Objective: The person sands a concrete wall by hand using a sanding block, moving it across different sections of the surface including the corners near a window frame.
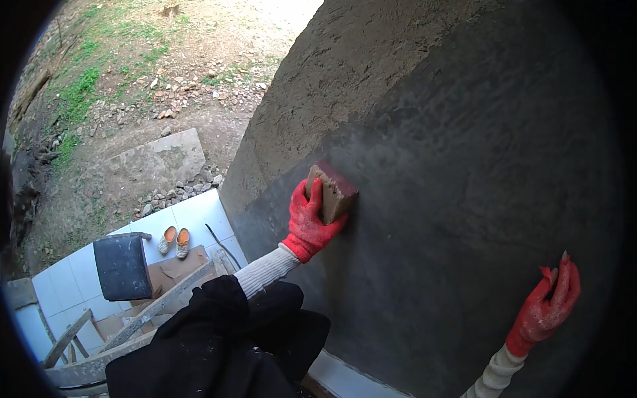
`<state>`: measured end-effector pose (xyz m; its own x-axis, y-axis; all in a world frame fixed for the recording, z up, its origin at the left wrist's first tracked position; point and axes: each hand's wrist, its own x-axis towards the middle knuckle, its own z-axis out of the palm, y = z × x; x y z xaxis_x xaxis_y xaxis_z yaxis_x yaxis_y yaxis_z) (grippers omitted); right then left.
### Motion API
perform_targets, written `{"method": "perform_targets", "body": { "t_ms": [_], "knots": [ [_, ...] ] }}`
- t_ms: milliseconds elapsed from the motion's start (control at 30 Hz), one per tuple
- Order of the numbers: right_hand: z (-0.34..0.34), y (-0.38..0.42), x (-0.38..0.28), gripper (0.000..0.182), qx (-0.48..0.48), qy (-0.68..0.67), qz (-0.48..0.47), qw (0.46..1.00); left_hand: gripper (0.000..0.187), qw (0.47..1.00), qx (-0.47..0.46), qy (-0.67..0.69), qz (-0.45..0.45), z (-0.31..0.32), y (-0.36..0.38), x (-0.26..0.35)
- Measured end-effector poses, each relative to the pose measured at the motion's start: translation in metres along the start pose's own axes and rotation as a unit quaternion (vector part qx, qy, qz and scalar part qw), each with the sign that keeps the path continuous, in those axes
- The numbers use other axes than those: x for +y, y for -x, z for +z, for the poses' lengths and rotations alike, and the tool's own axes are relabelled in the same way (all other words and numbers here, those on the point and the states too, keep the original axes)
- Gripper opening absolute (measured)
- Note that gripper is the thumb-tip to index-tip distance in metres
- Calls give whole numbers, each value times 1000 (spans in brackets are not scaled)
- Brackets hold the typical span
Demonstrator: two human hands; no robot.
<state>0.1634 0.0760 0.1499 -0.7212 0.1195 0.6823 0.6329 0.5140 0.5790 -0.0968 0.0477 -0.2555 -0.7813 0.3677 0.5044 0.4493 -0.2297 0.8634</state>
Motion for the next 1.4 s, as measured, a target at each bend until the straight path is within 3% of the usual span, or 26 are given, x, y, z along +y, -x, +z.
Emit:
{"method": "perform_targets", "body": {
  "t_ms": [33,167,233,300,367,433,467,533,633,667,767,833,900,967,1000,1067,1100,1167,1233,1333,1400],
  "knots": [
    [-1,-1,-2,35,-2,4,1,1000,94,999,-4,-2,-36,-1,-13,18],
    [2,1,2,35,5,-13,7,1000,89,993,45,57,89,1,-102,115],
    [0,4,4,35,-8,-8,24,1000,87,985,77,114,107,9,-115,162],
    [1,6,8,35,-7,-3,41,999,80,977,40,135,163,15,-75,183],
    [1,8,17,35,-5,-8,23,1000,75,945,-58,181,267,32,-3,183],
    [-2,5,8,35,-14,5,27,1000,69,881,-100,114,447,42,53,170],
    [-3,4,5,35,-16,16,36,999,69,884,-100,117,442,42,55,159],
    [-4,6,7,36,-20,15,28,999,79,913,-107,214,330,32,40,128],
    [-2,5,10,36,-16,19,36,999,84,997,26,71,27,13,-20,84],
    [-3,4,10,37,-18,23,44,999,83,991,89,-3,-99,13,-40,79],
    [-3,0,1,36,-15,22,43,999,82,983,137,-29,-117,15,-58,81],
    [1,2,8,36,-4,0,47,999,86,998,49,44,14,13,-21,124],
    [-1,6,14,36,-9,-21,49,999,82,944,-52,210,249,33,31,141],
    [-1,6,16,37,-14,15,20,1000,71,899,-46,112,421,51,66,154],
    [-2,6,17,37,-18,12,18,1000,71,901,-48,111,416,47,62,149],
    [-4,8,20,35,-16,33,10,999,67,922,-81,209,314,31,36,130],
    [-4,8,21,35,-18,30,10,999,68,940,-41,209,267,25,20,117],
    [-4,7,23,32,-22,42,43,998,74,987,26,134,80,11,-17,92],
    [-5,3,34,32,-37,51,42,997,81,970,130,43,-202,18,-49,79],
    [-4,2,34,33,-43,50,53,996,84,979,146,0,-145,21,-45,87],
    [-4,2,42,33,-63,42,51,996,87,995,56,81,-7,22,-8,119]
  ]
}}
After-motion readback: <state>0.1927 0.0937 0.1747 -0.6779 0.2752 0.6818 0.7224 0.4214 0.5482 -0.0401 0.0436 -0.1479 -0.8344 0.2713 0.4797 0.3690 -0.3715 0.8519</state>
